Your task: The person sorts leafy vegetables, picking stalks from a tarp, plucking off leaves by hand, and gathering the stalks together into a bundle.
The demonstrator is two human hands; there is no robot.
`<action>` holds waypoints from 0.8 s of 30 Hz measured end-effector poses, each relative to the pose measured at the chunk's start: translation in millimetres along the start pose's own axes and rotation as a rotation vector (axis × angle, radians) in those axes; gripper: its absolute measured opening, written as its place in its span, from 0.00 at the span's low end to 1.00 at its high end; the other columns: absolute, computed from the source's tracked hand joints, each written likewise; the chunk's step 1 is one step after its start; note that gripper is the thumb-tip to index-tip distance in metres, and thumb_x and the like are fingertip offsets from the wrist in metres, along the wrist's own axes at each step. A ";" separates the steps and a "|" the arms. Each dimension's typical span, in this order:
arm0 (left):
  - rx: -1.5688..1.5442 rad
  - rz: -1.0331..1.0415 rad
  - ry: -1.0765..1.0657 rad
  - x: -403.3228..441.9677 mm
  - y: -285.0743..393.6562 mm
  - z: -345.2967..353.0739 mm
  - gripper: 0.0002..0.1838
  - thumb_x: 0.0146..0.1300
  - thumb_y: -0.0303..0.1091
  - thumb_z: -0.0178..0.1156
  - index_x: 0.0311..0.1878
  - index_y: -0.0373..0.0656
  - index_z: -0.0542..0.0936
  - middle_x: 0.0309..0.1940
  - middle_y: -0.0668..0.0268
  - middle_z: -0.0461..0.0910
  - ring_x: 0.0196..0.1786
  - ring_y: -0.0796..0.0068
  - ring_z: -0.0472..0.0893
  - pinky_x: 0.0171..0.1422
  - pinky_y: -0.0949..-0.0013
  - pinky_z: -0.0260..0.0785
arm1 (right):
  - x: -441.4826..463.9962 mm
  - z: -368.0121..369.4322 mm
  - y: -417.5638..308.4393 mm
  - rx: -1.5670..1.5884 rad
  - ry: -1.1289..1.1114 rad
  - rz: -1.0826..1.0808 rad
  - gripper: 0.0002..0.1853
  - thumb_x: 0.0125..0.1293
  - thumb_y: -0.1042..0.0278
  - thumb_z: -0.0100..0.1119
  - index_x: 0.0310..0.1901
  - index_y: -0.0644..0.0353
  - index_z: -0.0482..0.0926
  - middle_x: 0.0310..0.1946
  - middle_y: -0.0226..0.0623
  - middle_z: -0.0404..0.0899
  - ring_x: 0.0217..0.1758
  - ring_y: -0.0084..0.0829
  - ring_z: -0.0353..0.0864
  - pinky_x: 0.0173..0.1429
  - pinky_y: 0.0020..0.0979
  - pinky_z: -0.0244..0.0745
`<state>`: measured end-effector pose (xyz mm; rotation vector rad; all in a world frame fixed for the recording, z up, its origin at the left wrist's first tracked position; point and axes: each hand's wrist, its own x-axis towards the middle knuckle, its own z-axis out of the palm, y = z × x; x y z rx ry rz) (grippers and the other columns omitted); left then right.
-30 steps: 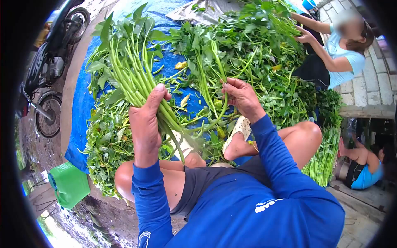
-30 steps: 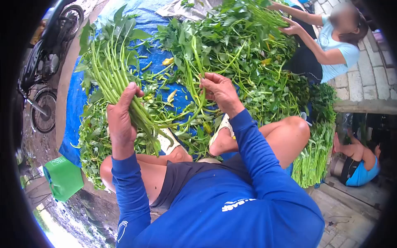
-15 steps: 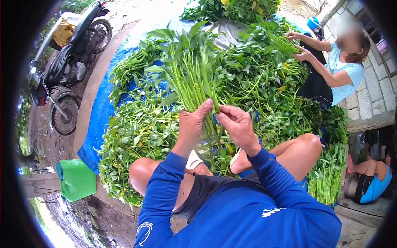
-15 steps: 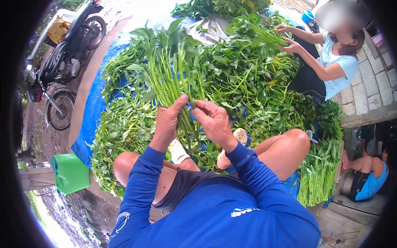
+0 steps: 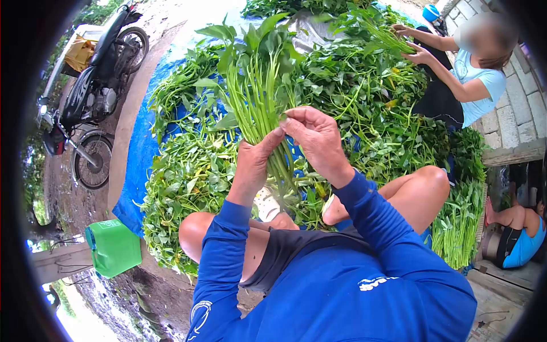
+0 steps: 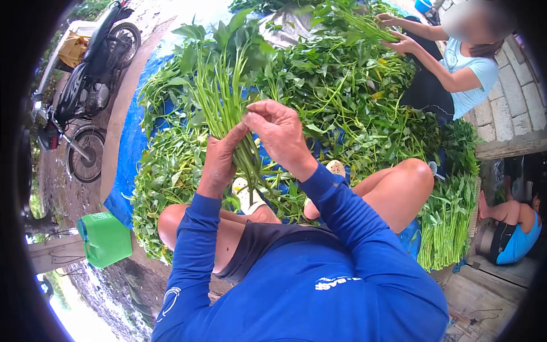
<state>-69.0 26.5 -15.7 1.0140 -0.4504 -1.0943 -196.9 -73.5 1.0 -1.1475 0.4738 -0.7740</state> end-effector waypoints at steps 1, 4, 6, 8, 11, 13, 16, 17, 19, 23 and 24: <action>-0.014 -0.010 0.012 0.6 -0.4 -2.5 0.15 0.71 0.33 0.71 0.57 0.39 0.84 0.46 0.67 0.89 0.43 0.78 0.88 0.46 0.72 0.83 | -4.1 1.0 -1.9 0.044 0.009 -0.001 0.07 0.76 0.75 0.63 0.53 0.64 0.83 0.45 0.32 0.88 0.46 0.19 0.85 0.47 0.23 0.81; -0.010 -0.053 0.061 0.3 -1.6 -13.0 0.12 0.73 0.36 0.69 0.52 0.38 0.85 0.40 0.67 0.88 0.38 0.77 0.88 0.43 0.72 0.83 | -24.7 2.5 -7.6 0.152 0.035 0.001 0.06 0.78 0.74 0.60 0.53 0.60 0.79 0.46 0.32 0.87 0.48 0.21 0.86 0.52 0.25 0.81; -0.014 -0.080 0.099 0.0 0.1 -20.7 0.11 0.73 0.35 0.69 0.51 0.39 0.85 0.39 0.67 0.88 0.38 0.77 0.88 0.43 0.71 0.83 | -36.7 4.1 -15.5 0.039 0.021 0.099 0.07 0.78 0.73 0.60 0.53 0.61 0.79 0.45 0.32 0.87 0.46 0.20 0.85 0.52 0.25 0.81; 0.002 -0.120 0.106 -1.4 4.1 -24.9 0.12 0.73 0.33 0.68 0.55 0.39 0.84 0.40 0.67 0.88 0.39 0.77 0.87 0.44 0.71 0.83 | -33.2 4.2 -8.7 -0.084 0.070 0.098 0.10 0.75 0.70 0.65 0.52 0.64 0.80 0.43 0.32 0.87 0.43 0.19 0.83 0.47 0.25 0.79; -0.021 -0.080 0.002 -4.0 1.2 -18.9 0.13 0.73 0.32 0.69 0.57 0.40 0.85 0.45 0.67 0.89 0.41 0.79 0.87 0.45 0.72 0.82 | -6.0 3.3 -3.5 -0.251 0.086 0.071 0.10 0.71 0.70 0.69 0.48 0.67 0.83 0.40 0.33 0.87 0.41 0.19 0.82 0.44 0.25 0.78; -0.014 -0.049 -0.033 -4.8 -2.6 -11.9 0.16 0.74 0.31 0.68 0.61 0.41 0.83 0.50 0.66 0.89 0.49 0.77 0.87 0.52 0.71 0.82 | 0.1 1.8 -8.5 -0.060 0.030 0.191 0.10 0.69 0.70 0.71 0.45 0.68 0.86 0.36 0.33 0.87 0.40 0.20 0.83 0.44 0.25 0.78; -0.005 -0.062 -0.012 -5.3 -6.0 -13.9 0.15 0.74 0.34 0.68 0.60 0.40 0.83 0.49 0.67 0.88 0.50 0.77 0.86 0.51 0.71 0.81 | -3.4 6.4 -1.7 -0.021 0.093 0.168 0.07 0.71 0.72 0.69 0.45 0.67 0.84 0.37 0.33 0.88 0.41 0.20 0.84 0.46 0.25 0.79; -0.032 -0.092 -0.025 -5.3 -5.3 -19.0 0.14 0.75 0.35 0.68 0.59 0.40 0.83 0.47 0.67 0.88 0.48 0.78 0.86 0.50 0.71 0.81 | -10.3 8.8 -2.5 0.054 0.094 0.089 0.06 0.72 0.73 0.68 0.45 0.66 0.83 0.39 0.33 0.88 0.42 0.20 0.84 0.47 0.25 0.79; -0.079 -0.155 -0.062 -3.8 -1.0 -26.6 0.14 0.75 0.38 0.67 0.56 0.41 0.83 0.44 0.69 0.87 0.44 0.78 0.85 0.48 0.72 0.80 | -27.6 13.7 -6.9 0.208 0.109 -0.077 0.05 0.75 0.75 0.66 0.47 0.65 0.81 0.42 0.34 0.87 0.43 0.20 0.84 0.49 0.25 0.79; -0.144 -0.134 -0.090 1.7 1.7 -33.0 0.13 0.77 0.43 0.65 0.50 0.43 0.83 0.43 0.67 0.84 0.40 0.79 0.82 0.45 0.73 0.79 | -79.7 5.3 -14.6 0.280 -0.229 0.024 0.04 0.79 0.78 0.59 0.52 0.62 0.78 0.41 0.30 0.82 0.45 0.19 0.81 0.51 0.26 0.79; -0.154 -0.147 -0.071 1.5 3.1 -34.3 0.13 0.77 0.44 0.64 0.51 0.43 0.81 0.44 0.66 0.82 0.41 0.79 0.81 0.45 0.73 0.78 | -87.3 7.4 -18.1 0.219 -0.233 0.018 0.05 0.79 0.77 0.59 0.52 0.62 0.76 0.41 0.27 0.79 0.44 0.17 0.79 0.50 0.25 0.78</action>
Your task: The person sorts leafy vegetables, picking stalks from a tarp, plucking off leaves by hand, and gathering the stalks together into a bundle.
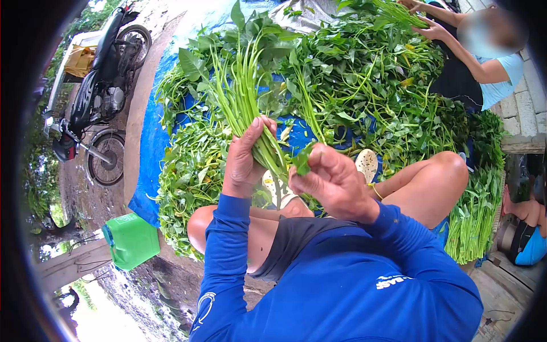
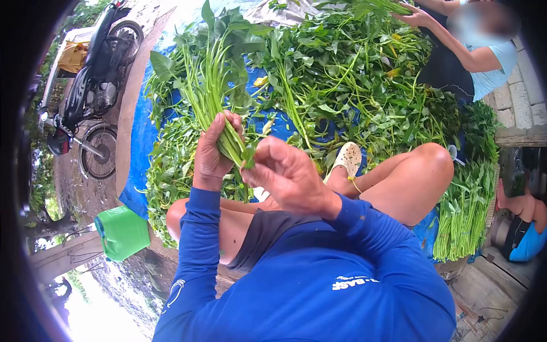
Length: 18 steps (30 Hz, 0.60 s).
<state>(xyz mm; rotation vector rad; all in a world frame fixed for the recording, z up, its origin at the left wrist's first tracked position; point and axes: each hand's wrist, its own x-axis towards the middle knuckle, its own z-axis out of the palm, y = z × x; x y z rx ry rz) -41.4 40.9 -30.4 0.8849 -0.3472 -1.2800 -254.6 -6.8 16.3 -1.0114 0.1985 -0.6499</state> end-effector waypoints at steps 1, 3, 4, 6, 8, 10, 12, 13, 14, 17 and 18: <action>-0.045 -0.015 -0.039 -0.9 1.4 -0.1 0.13 0.77 0.44 0.64 0.51 0.44 0.81 0.44 0.66 0.81 0.41 0.79 0.81 0.45 0.73 0.78 | 0.2 -0.3 -1.5 -0.063 0.018 0.008 0.05 0.79 0.78 0.60 0.51 0.62 0.76 0.41 0.29 0.79 0.44 0.19 0.80 0.50 0.26 0.78; -0.134 -0.045 -0.126 -0.2 4.6 2.6 0.13 0.78 0.44 0.63 0.51 0.44 0.79 0.45 0.66 0.79 0.42 0.78 0.81 0.46 0.73 0.79 | 5.3 -4.0 -5.9 -0.196 0.057 0.016 0.05 0.77 0.79 0.61 0.49 0.63 0.76 0.43 0.32 0.79 0.45 0.23 0.81 0.52 0.29 0.80; -0.173 -0.063 -0.167 -1.0 4.8 4.0 0.13 0.78 0.46 0.63 0.50 0.45 0.78 0.45 0.66 0.77 0.41 0.76 0.79 0.43 0.72 0.76 | 13.2 -9.4 -0.9 -0.087 0.088 -0.009 0.05 0.76 0.80 0.61 0.49 0.64 0.76 0.42 0.31 0.79 0.44 0.20 0.81 0.49 0.27 0.79; -0.189 -0.084 -0.237 -4.0 5.6 5.6 0.14 0.78 0.47 0.62 0.49 0.46 0.78 0.44 0.67 0.77 0.39 0.75 0.77 0.41 0.71 0.73 | 28.0 -19.6 -0.1 -0.174 0.162 -0.049 0.06 0.76 0.80 0.62 0.50 0.63 0.77 0.40 0.29 0.81 0.41 0.17 0.80 0.45 0.23 0.77; -0.175 -0.094 -0.271 -7.1 6.3 10.7 0.15 0.78 0.49 0.62 0.49 0.46 0.78 0.43 0.67 0.75 0.36 0.75 0.73 0.38 0.71 0.67 | 46.1 -29.8 2.0 -0.170 0.225 -0.095 0.05 0.77 0.76 0.62 0.50 0.61 0.79 0.39 0.30 0.84 0.37 0.17 0.81 0.41 0.21 0.77; -0.211 -0.103 -0.324 -6.8 5.9 13.9 0.15 0.78 0.49 0.62 0.49 0.46 0.78 0.43 0.67 0.75 0.36 0.75 0.73 0.38 0.71 0.67 | 57.6 -38.1 -7.7 -0.132 0.346 -0.017 0.04 0.79 0.73 0.60 0.51 0.59 0.80 0.39 0.31 0.85 0.36 0.19 0.82 0.41 0.22 0.79; -0.240 -0.120 -0.333 -10.9 5.8 18.2 0.15 0.78 0.49 0.61 0.48 0.46 0.78 0.42 0.67 0.74 0.34 0.76 0.70 0.37 0.72 0.66 | 59.9 -41.0 -15.0 -0.063 0.476 0.062 0.05 0.81 0.68 0.58 0.52 0.56 0.81 0.40 0.32 0.86 0.35 0.22 0.85 0.41 0.25 0.81; -0.268 -0.126 -0.349 -11.1 6.4 18.7 0.15 0.78 0.49 0.61 0.47 0.46 0.79 0.42 0.67 0.74 0.34 0.76 0.70 0.36 0.72 0.65 | 60.9 -46.7 -14.9 0.015 0.453 0.083 0.05 0.80 0.68 0.58 0.52 0.56 0.81 0.39 0.31 0.86 0.35 0.22 0.84 0.40 0.26 0.81; -0.298 -0.133 -0.363 -11.8 6.6 18.6 0.15 0.78 0.49 0.61 0.47 0.46 0.79 0.42 0.67 0.73 0.34 0.76 0.70 0.36 0.72 0.65 | 60.4 -54.8 -14.2 0.093 0.431 0.105 0.05 0.80 0.68 0.58 0.52 0.55 0.81 0.39 0.31 0.86 0.34 0.21 0.84 0.40 0.26 0.81; -0.321 -0.144 -0.373 -11.4 9.0 19.1 0.16 0.78 0.50 0.60 0.47 0.46 0.79 0.41 0.67 0.73 0.33 0.76 0.69 0.35 0.73 0.64 | 56.6 -60.5 -22.7 0.122 0.315 0.171 0.06 0.78 0.71 0.58 0.51 0.56 0.81 0.39 0.30 0.85 0.35 0.21 0.83 0.41 0.27 0.81; -0.321 -0.145 -0.374 -10.8 9.0 18.9 0.16 0.78 0.51 0.60 0.47 0.46 0.79 0.41 0.67 0.73 0.33 0.76 0.69 0.35 0.73 0.64 | 56.3 -58.2 -24.1 0.046 0.284 0.190 0.06 0.77 0.72 0.58 0.50 0.57 0.81 0.38 0.29 0.84 0.35 0.20 0.83 0.40 0.26 0.81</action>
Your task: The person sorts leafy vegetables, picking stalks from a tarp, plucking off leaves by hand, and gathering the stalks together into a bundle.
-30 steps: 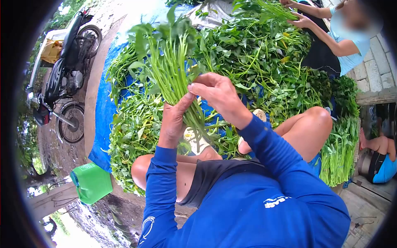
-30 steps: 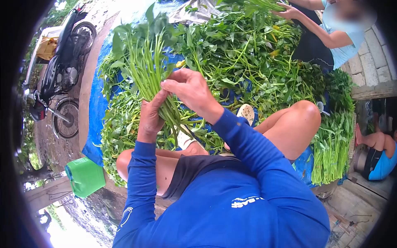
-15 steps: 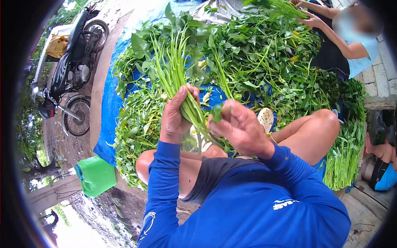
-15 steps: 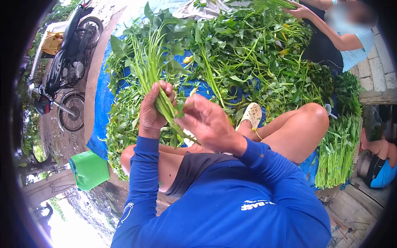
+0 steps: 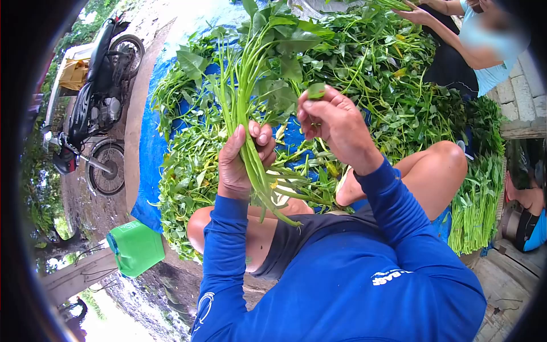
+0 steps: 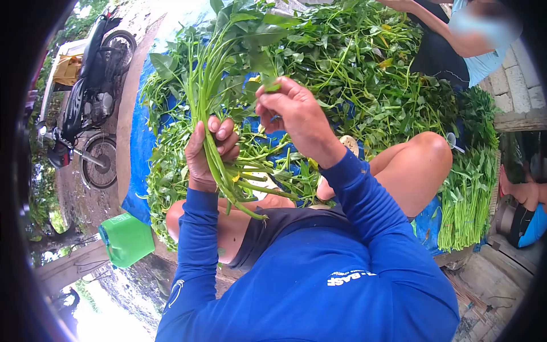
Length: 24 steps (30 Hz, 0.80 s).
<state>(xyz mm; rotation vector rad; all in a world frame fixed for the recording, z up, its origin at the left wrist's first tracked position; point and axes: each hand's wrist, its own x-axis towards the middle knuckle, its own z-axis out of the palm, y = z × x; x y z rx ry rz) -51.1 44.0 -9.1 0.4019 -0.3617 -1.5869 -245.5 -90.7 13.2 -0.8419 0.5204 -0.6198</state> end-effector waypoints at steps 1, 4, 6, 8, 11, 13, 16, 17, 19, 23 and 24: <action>0.001 -0.002 0.001 -0.1 -0.2 -0.3 0.16 0.78 0.51 0.60 0.46 0.47 0.79 0.40 0.67 0.73 0.33 0.76 0.69 0.35 0.73 0.64 | -1.1 2.3 0.6 -0.079 -0.022 0.009 0.06 0.76 0.72 0.57 0.50 0.58 0.81 0.37 0.29 0.84 0.36 0.20 0.82 0.40 0.25 0.81; 0.031 -0.008 0.016 -0.2 -2.2 -3.4 0.16 0.78 0.51 0.60 0.47 0.47 0.79 0.42 0.67 0.74 0.34 0.76 0.71 0.36 0.73 0.65 | 9.3 15.4 15.4 -0.324 -0.142 -0.296 0.07 0.73 0.76 0.60 0.50 0.63 0.82 0.35 0.28 0.84 0.35 0.21 0.82 0.40 0.26 0.79; 0.052 -0.020 0.035 -2.4 -3.1 -4.4 0.16 0.78 0.51 0.60 0.48 0.47 0.80 0.43 0.67 0.74 0.35 0.75 0.72 0.36 0.73 0.66 | 14.5 13.2 7.5 -0.638 -0.254 -0.316 0.11 0.70 0.79 0.62 0.52 0.66 0.82 0.35 0.33 0.86 0.36 0.25 0.85 0.42 0.29 0.78; 0.049 -0.039 0.039 -4.7 -3.1 -5.9 0.16 0.78 0.51 0.61 0.49 0.47 0.80 0.45 0.65 0.76 0.37 0.74 0.74 0.37 0.72 0.68 | 20.3 13.9 -6.7 -0.908 -0.311 -0.454 0.09 0.68 0.76 0.62 0.48 0.67 0.83 0.33 0.40 0.86 0.34 0.36 0.86 0.40 0.35 0.80; 0.009 -0.069 0.020 -5.9 0.4 -10.2 0.15 0.78 0.49 0.62 0.51 0.46 0.81 0.51 0.61 0.79 0.41 0.71 0.77 0.42 0.69 0.75 | 13.3 15.5 -20.6 -1.144 -0.346 -0.557 0.07 0.67 0.75 0.63 0.45 0.66 0.81 0.35 0.47 0.83 0.38 0.52 0.84 0.44 0.42 0.80; 0.024 -0.068 0.031 -5.5 1.0 -12.6 0.15 0.78 0.47 0.62 0.52 0.45 0.80 0.55 0.58 0.79 0.43 0.70 0.78 0.46 0.67 0.78 | 7.5 14.1 -20.5 -1.254 -0.310 -0.736 0.07 0.68 0.77 0.64 0.46 0.66 0.79 0.38 0.47 0.81 0.41 0.51 0.82 0.47 0.42 0.79; 0.020 -0.063 0.091 -7.8 0.9 -14.4 0.15 0.78 0.48 0.62 0.52 0.45 0.80 0.54 0.61 0.78 0.44 0.72 0.77 0.46 0.68 0.78 | -2.4 13.0 -19.9 -1.312 -0.228 -0.840 0.06 0.67 0.76 0.63 0.43 0.65 0.77 0.38 0.46 0.79 0.44 0.53 0.81 0.47 0.48 0.77; 0.043 -0.031 0.085 -6.6 2.3 -16.2 0.15 0.78 0.48 0.62 0.51 0.45 0.80 0.53 0.62 0.78 0.44 0.72 0.76 0.45 0.68 0.78 | -3.7 14.0 -17.5 -1.327 -0.177 -0.926 0.06 0.66 0.76 0.62 0.42 0.65 0.77 0.37 0.45 0.79 0.44 0.53 0.81 0.47 0.49 0.77; 0.080 0.030 0.069 -2.6 1.9 -20.1 0.15 0.78 0.49 0.61 0.50 0.46 0.80 0.50 0.64 0.77 0.44 0.73 0.76 0.45 0.68 0.77 | -20.2 12.2 -8.5 -1.345 -0.245 -0.693 0.06 0.67 0.76 0.61 0.44 0.64 0.76 0.37 0.48 0.79 0.44 0.55 0.80 0.49 0.52 0.76; 0.195 0.197 0.258 2.6 14.5 -7.1 0.14 0.81 0.48 0.58 0.49 0.47 0.79 0.45 0.68 0.74 0.37 0.79 0.69 0.40 0.74 0.69 | -59.8 -6.8 36.9 -1.285 -0.440 -0.065 0.05 0.70 0.74 0.58 0.46 0.62 0.76 0.41 0.51 0.82 0.46 0.57 0.81 0.51 0.52 0.75; 0.249 0.234 0.334 3.3 21.2 -8.7 0.13 0.81 0.47 0.59 0.49 0.47 0.80 0.46 0.68 0.76 0.37 0.79 0.71 0.41 0.73 0.71 | -62.0 -14.4 44.2 -1.329 -0.479 0.160 0.11 0.68 0.70 0.61 0.50 0.63 0.79 0.43 0.52 0.82 0.51 0.56 0.83 0.55 0.50 0.77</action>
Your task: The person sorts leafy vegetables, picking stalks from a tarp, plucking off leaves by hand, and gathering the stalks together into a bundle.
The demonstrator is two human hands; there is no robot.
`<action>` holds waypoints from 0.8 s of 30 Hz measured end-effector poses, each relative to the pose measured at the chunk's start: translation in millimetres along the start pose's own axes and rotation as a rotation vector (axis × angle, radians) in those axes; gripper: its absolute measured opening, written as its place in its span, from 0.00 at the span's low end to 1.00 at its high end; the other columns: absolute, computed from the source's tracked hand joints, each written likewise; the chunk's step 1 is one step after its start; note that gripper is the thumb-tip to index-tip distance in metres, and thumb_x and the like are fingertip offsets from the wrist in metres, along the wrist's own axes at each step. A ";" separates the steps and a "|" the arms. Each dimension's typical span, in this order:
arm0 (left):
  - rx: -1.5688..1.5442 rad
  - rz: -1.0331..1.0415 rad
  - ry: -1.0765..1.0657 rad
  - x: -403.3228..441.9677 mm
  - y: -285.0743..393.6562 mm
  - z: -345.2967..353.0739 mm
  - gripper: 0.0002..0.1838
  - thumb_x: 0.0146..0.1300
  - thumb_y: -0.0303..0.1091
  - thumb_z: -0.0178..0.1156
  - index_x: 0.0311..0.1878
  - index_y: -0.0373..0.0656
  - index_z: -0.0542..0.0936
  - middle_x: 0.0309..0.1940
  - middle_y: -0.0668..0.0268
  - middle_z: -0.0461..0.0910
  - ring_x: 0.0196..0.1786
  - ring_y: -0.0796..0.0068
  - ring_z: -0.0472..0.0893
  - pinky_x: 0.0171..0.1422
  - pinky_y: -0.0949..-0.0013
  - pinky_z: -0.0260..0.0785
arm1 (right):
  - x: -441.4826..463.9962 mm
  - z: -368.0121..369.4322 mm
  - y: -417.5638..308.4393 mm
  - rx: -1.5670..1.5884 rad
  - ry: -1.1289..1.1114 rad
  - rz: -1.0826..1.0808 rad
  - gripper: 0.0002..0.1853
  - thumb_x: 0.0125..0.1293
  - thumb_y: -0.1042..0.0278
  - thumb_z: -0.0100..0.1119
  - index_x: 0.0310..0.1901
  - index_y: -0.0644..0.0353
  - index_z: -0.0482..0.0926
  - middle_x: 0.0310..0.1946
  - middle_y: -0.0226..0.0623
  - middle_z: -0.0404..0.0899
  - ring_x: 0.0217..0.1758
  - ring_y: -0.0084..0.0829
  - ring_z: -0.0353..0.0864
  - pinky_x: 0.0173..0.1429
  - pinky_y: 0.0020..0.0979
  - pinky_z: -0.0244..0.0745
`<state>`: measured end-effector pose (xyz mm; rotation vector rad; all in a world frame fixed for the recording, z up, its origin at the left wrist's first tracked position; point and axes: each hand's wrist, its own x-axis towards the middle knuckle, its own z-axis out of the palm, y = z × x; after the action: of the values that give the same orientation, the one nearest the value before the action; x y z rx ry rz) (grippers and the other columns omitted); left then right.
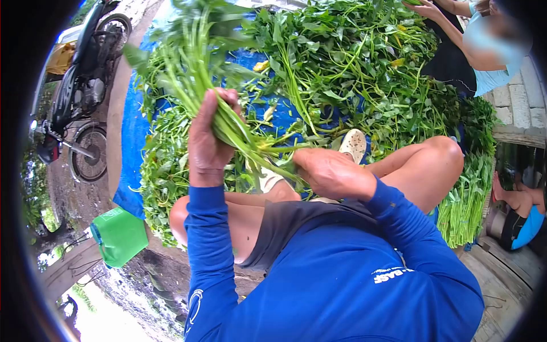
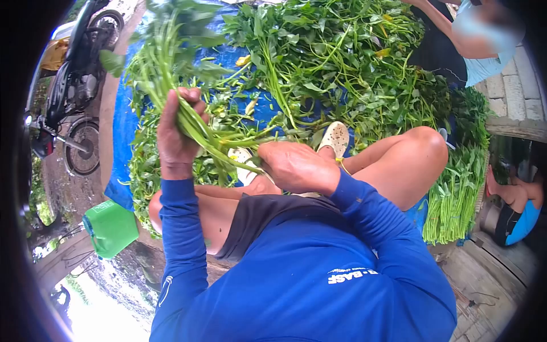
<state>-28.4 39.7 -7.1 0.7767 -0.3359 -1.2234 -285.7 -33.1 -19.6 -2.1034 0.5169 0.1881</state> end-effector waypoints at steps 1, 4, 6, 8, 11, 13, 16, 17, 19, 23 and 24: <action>0.060 0.031 0.078 0.6 5.3 -2.7 0.13 0.80 0.47 0.59 0.50 0.48 0.80 0.46 0.67 0.78 0.38 0.78 0.73 0.42 0.73 0.73 | 1.8 11.4 16.0 -0.069 -0.034 0.033 0.13 0.67 0.68 0.62 0.51 0.63 0.80 0.44 0.53 0.83 0.52 0.56 0.83 0.56 0.49 0.78; 0.086 0.105 0.250 -4.7 16.3 -1.2 0.12 0.77 0.42 0.65 0.50 0.44 0.83 0.43 0.65 0.84 0.38 0.79 0.81 0.40 0.76 0.78 | 34.4 47.5 90.6 -0.156 -0.011 0.090 0.18 0.64 0.63 0.64 0.53 0.62 0.84 0.47 0.54 0.86 0.54 0.55 0.86 0.59 0.48 0.80; 0.125 0.189 0.287 -7.5 18.8 3.2 0.13 0.75 0.40 0.68 0.49 0.40 0.84 0.41 0.63 0.86 0.36 0.79 0.83 0.37 0.77 0.78 | 84.6 58.6 142.4 -0.046 0.226 0.184 0.15 0.64 0.63 0.61 0.48 0.60 0.87 0.44 0.53 0.88 0.50 0.55 0.87 0.57 0.49 0.81; 0.199 0.184 0.353 -6.6 22.4 8.9 0.12 0.75 0.40 0.67 0.50 0.41 0.83 0.41 0.65 0.84 0.42 0.79 0.83 0.39 0.77 0.76 | 138.4 68.0 189.8 -0.005 0.472 0.291 0.12 0.64 0.63 0.59 0.41 0.58 0.88 0.40 0.52 0.88 0.47 0.56 0.88 0.54 0.50 0.82; 0.274 0.156 0.430 -4.2 23.8 19.0 0.12 0.74 0.40 0.68 0.48 0.41 0.83 0.40 0.66 0.84 0.42 0.81 0.83 0.37 0.80 0.73 | 196.9 63.6 216.5 0.000 0.560 0.459 0.11 0.66 0.64 0.58 0.43 0.55 0.88 0.47 0.56 0.88 0.51 0.57 0.87 0.58 0.51 0.82; 0.290 0.153 0.415 -3.8 23.5 18.9 0.12 0.74 0.40 0.68 0.48 0.41 0.83 0.39 0.66 0.84 0.41 0.81 0.82 0.36 0.81 0.72 | 227.5 62.1 225.3 -0.009 0.649 0.518 0.12 0.65 0.61 0.61 0.43 0.56 0.88 0.48 0.54 0.87 0.54 0.56 0.86 0.59 0.51 0.81; 0.302 0.144 0.448 -4.6 27.3 19.3 0.13 0.73 0.38 0.69 0.48 0.38 0.83 0.36 0.64 0.85 0.34 0.80 0.82 0.37 0.76 0.74 | 264.4 53.9 237.0 0.007 0.725 0.640 0.14 0.63 0.60 0.63 0.44 0.58 0.88 0.48 0.55 0.88 0.53 0.56 0.87 0.59 0.49 0.81; 0.312 0.141 0.474 -3.2 26.8 19.5 0.13 0.73 0.38 0.69 0.47 0.38 0.83 0.36 0.65 0.85 0.34 0.80 0.82 0.37 0.77 0.74 | 268.9 53.1 242.2 0.054 0.728 0.647 0.14 0.62 0.59 0.64 0.44 0.58 0.88 0.47 0.53 0.88 0.53 0.55 0.87 0.58 0.48 0.82; 0.329 0.146 0.490 -1.1 25.5 11.6 0.13 0.71 0.37 0.70 0.48 0.37 0.83 0.35 0.65 0.85 0.33 0.80 0.81 0.37 0.76 0.74 | 272.4 53.6 256.4 0.140 0.729 0.667 0.16 0.61 0.56 0.66 0.44 0.57 0.88 0.46 0.50 0.89 0.51 0.53 0.88 0.57 0.47 0.82; 0.362 0.164 0.515 5.0 29.1 6.2 0.12 0.70 0.36 0.71 0.48 0.37 0.83 0.35 0.65 0.85 0.34 0.79 0.82 0.38 0.75 0.76 | 226.6 10.0 210.4 0.810 0.508 0.423 0.11 0.71 0.62 0.66 0.49 0.58 0.85 0.41 0.31 0.88 0.39 0.27 0.85 0.44 0.33 0.79; 0.362 0.157 0.519 7.3 29.2 6.8 0.12 0.70 0.36 0.71 0.48 0.37 0.83 0.35 0.65 0.86 0.34 0.79 0.83 0.39 0.75 0.76 | 207.9 -4.4 191.3 0.929 0.487 0.397 0.10 0.74 0.62 0.65 0.51 0.56 0.84 0.40 0.27 0.86 0.38 0.22 0.82 0.43 0.29 0.77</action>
<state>-9.4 34.3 16.6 1.3193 -0.1852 -0.7821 -181.6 -188.5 -231.4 -1.1069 1.0673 -0.3072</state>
